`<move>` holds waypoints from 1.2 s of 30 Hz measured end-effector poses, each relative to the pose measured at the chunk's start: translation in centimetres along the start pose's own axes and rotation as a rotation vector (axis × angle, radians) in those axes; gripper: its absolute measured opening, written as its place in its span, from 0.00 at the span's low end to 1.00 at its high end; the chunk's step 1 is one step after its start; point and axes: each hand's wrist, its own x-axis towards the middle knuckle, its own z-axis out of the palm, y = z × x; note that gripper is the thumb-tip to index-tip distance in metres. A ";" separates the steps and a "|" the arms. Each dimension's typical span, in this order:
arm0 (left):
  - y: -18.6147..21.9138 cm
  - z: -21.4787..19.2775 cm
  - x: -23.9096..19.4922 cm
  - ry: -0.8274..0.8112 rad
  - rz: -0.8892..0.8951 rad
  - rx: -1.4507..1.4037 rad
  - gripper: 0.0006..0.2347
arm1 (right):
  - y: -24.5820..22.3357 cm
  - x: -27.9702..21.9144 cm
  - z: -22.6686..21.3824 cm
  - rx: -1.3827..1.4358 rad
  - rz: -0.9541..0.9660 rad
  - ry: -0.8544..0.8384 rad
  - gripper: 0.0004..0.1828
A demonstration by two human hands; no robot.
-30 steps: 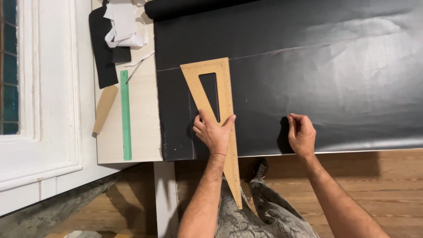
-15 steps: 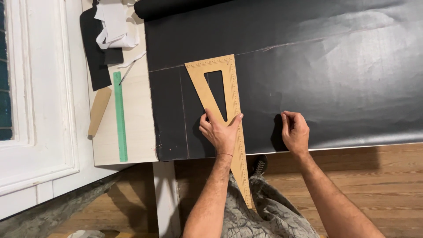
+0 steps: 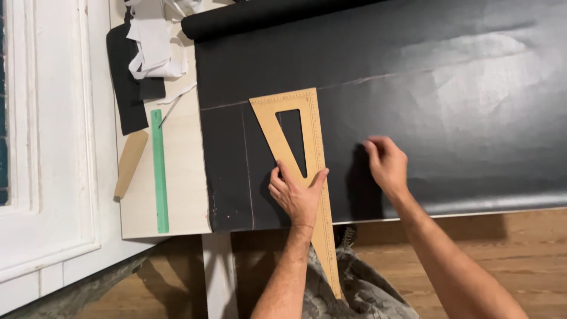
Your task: Marking measurements and lines on a large sheet of black material using a triangle ruler and chalk
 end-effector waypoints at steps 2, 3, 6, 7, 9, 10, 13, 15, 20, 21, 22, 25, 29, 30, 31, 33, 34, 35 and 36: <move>-0.5 0.9 -0.4 0.014 0.010 0.025 0.47 | -1.4 4.5 3.1 0.012 -0.050 -0.031 0.08; -0.7 1.3 -0.6 0.024 0.022 0.054 0.44 | -2.2 6.8 4.7 0.025 -0.095 -0.064 0.08; -0.8 1.2 -0.6 -0.004 -0.003 0.072 0.44 | -3.2 12.7 9.8 0.048 -0.067 -0.144 0.09; -0.7 1.5 -0.4 0.007 -0.006 0.067 0.44 | -3.1 14.2 10.9 0.048 -0.080 -0.142 0.09; -1.1 1.6 -0.5 -0.029 0.008 0.145 0.43 | -2.9 16.1 13.2 0.026 -0.111 -0.132 0.08; -1.3 1.7 -0.3 -0.026 0.003 0.146 0.43 | -3.1 16.5 13.6 0.026 -0.116 -0.136 0.08; -1.5 1.6 -0.2 -0.066 -0.017 0.121 0.44 | -3.0 17.1 14.6 -0.045 -0.122 -0.125 0.08; -1.3 1.0 0.0 -0.073 -0.003 0.054 0.45 | -2.0 17.2 14.9 -0.128 -0.187 -0.112 0.05; -2.0 1.9 -0.2 -0.052 0.030 0.079 0.40 | -1.8 17.3 15.0 -0.200 -0.192 -0.128 0.05; -2.0 1.8 -0.3 -0.050 0.041 0.081 0.38 | -1.5 17.3 15.1 -0.248 -0.200 -0.134 0.05; -1.9 1.7 -0.2 -0.056 0.044 0.081 0.38 | -1.9 16.3 14.5 -0.248 -0.193 -0.134 0.05; -1.5 1.4 -0.2 -0.055 0.013 0.055 0.39 | -2.8 11.9 12.1 -0.207 -0.240 -0.186 0.08; -1.4 1.4 -0.4 -0.056 -0.004 0.033 0.39 | -3.0 -0.3 6.8 -0.189 -0.174 -0.376 0.13; -1.4 1.5 -0.4 -0.043 -0.013 0.013 0.40 | -3.0 -3.9 5.3 -0.171 -0.148 -0.452 0.13; -1.2 1.1 -0.4 -0.042 -0.012 0.012 0.40 | -2.5 -8.0 3.7 -0.171 -0.149 -0.450 0.13; -0.6 0.2 -0.1 -0.039 0.015 0.036 0.38 | -1.7 -16.0 0.5 -0.162 0.042 -0.718 0.06; -0.6 0.1 -0.2 -0.039 0.019 0.033 0.38 | -0.9 -19.1 -1.2 -0.162 0.043 -0.714 0.06; -0.6 -0.1 -0.2 -0.031 0.017 0.035 0.38 | -0.1 -22.2 -2.9 -0.113 0.139 -0.807 0.08; -0.4 -0.1 -0.1 -0.023 0.015 0.032 0.37 | 0.8 -25.0 -4.6 -0.065 0.236 -0.895 0.11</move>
